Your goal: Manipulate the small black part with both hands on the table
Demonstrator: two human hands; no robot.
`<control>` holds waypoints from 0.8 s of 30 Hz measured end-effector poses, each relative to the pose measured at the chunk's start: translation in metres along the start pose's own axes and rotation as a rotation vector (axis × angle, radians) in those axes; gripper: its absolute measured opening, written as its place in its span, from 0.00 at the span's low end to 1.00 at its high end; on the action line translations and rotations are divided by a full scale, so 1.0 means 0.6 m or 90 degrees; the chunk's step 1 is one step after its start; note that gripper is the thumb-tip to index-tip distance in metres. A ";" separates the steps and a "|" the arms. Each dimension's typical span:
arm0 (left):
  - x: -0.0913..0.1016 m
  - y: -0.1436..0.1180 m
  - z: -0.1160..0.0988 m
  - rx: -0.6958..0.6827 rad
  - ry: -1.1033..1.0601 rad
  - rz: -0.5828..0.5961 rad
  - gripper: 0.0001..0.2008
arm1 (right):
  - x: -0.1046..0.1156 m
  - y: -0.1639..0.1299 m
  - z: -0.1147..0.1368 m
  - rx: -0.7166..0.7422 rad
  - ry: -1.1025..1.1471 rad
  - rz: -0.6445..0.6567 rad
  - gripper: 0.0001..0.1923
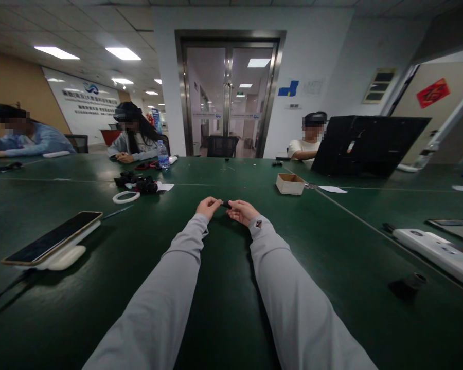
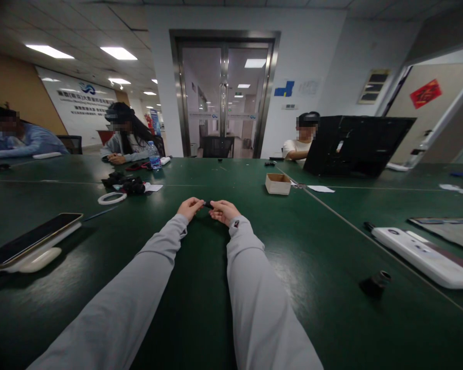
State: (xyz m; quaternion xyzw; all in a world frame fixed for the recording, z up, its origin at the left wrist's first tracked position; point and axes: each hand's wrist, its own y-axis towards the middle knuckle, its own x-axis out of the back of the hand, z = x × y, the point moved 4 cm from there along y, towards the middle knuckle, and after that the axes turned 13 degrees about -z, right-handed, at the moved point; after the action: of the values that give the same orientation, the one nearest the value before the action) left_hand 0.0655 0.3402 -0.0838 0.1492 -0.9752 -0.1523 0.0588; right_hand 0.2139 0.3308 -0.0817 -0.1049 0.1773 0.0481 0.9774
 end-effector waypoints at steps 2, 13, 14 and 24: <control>-0.001 -0.004 -0.012 -0.015 -0.066 0.027 0.09 | 0.000 0.000 0.001 -0.001 -0.004 -0.020 0.09; -0.004 -0.008 -0.007 0.117 0.014 -0.022 0.17 | -0.003 0.005 -0.002 -0.012 -0.071 0.006 0.11; -0.004 -0.008 -0.008 0.100 0.019 -0.020 0.17 | -0.003 0.005 -0.002 -0.009 -0.074 0.009 0.11; -0.004 -0.008 -0.009 0.093 0.032 0.000 0.14 | -0.006 0.003 -0.001 -0.011 -0.080 0.011 0.10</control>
State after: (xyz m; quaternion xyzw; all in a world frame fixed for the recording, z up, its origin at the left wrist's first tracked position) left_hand 0.0701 0.3353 -0.0803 0.1572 -0.9819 -0.0768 0.0723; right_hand 0.2101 0.3320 -0.0813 -0.1088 0.1158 0.0643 0.9852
